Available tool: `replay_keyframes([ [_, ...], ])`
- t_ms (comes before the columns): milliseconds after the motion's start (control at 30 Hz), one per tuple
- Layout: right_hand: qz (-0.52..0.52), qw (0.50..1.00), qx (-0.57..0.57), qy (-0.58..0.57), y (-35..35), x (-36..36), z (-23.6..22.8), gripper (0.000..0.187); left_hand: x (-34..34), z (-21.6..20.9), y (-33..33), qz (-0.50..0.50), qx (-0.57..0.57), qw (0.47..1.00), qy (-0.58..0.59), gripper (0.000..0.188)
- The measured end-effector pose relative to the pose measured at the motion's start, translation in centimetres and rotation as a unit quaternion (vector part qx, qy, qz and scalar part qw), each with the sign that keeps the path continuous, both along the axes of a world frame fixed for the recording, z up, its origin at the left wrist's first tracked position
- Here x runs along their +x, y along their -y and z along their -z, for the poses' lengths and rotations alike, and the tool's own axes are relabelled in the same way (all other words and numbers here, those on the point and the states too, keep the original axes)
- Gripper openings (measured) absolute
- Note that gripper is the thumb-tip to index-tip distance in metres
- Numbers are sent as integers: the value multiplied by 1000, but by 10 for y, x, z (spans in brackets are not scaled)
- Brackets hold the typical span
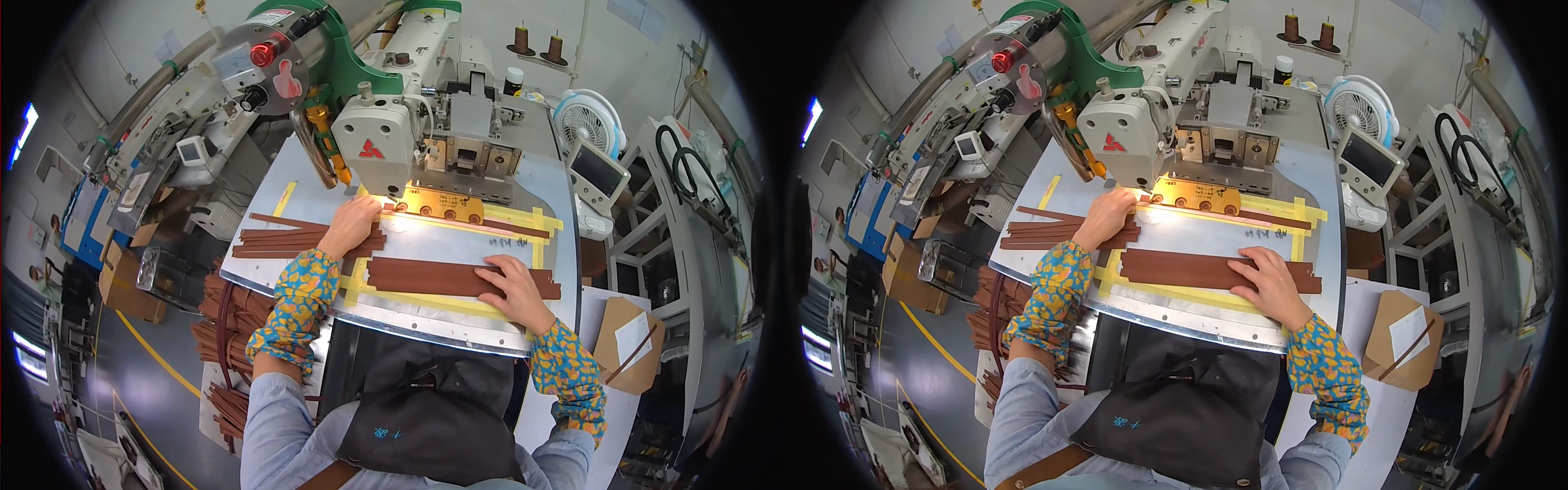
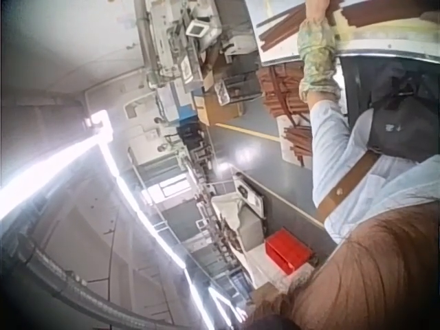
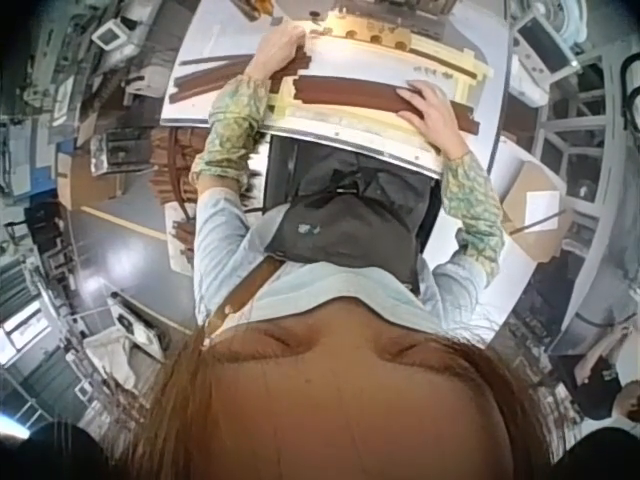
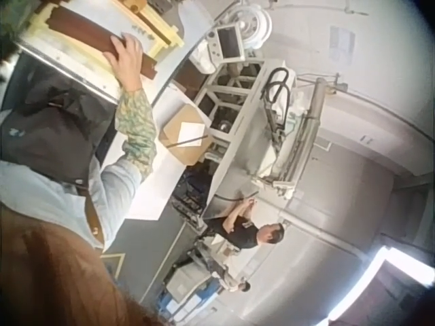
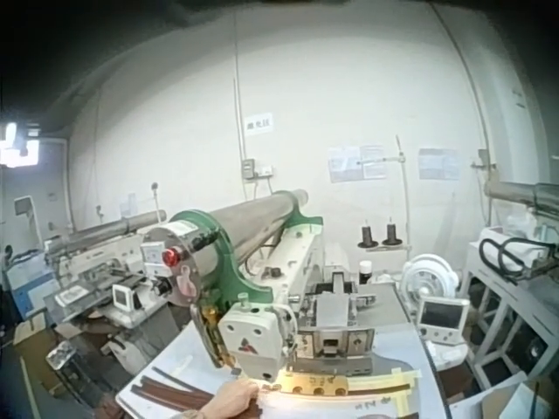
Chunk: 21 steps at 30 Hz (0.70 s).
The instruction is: The person is manually positioning thin leather straps onto a yellow jig at a workstation, likely for further processing or sewing.
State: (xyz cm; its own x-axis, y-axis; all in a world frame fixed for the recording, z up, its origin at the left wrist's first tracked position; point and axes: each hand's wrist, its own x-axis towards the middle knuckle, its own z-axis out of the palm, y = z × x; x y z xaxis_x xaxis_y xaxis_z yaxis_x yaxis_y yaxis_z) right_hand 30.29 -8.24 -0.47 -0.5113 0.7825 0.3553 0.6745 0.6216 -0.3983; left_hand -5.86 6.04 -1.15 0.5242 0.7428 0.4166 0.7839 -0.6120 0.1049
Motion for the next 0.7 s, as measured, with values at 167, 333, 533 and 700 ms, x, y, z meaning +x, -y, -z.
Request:
replay_keyframes([
  [167, 33, 999, 12, -6, 1, -3, 3, 41, 3, 9, 9, -11, 30, 995, 98, 6],
  [333, 69, 997, 22, -12, 2, -4, 3, 40, 0, 11, 6, 14, 14, 988, 153, 9],
  [533, 87, 996, 27, -12, 1, -4, 1, 41, -5, 17, 3, 11, -22, 989, 144, 7],
  [700, 87, 996, 27, -10, 2, -4, -1, 41, -7, 17, 4, 1, -35, 991, 130, 3],
])
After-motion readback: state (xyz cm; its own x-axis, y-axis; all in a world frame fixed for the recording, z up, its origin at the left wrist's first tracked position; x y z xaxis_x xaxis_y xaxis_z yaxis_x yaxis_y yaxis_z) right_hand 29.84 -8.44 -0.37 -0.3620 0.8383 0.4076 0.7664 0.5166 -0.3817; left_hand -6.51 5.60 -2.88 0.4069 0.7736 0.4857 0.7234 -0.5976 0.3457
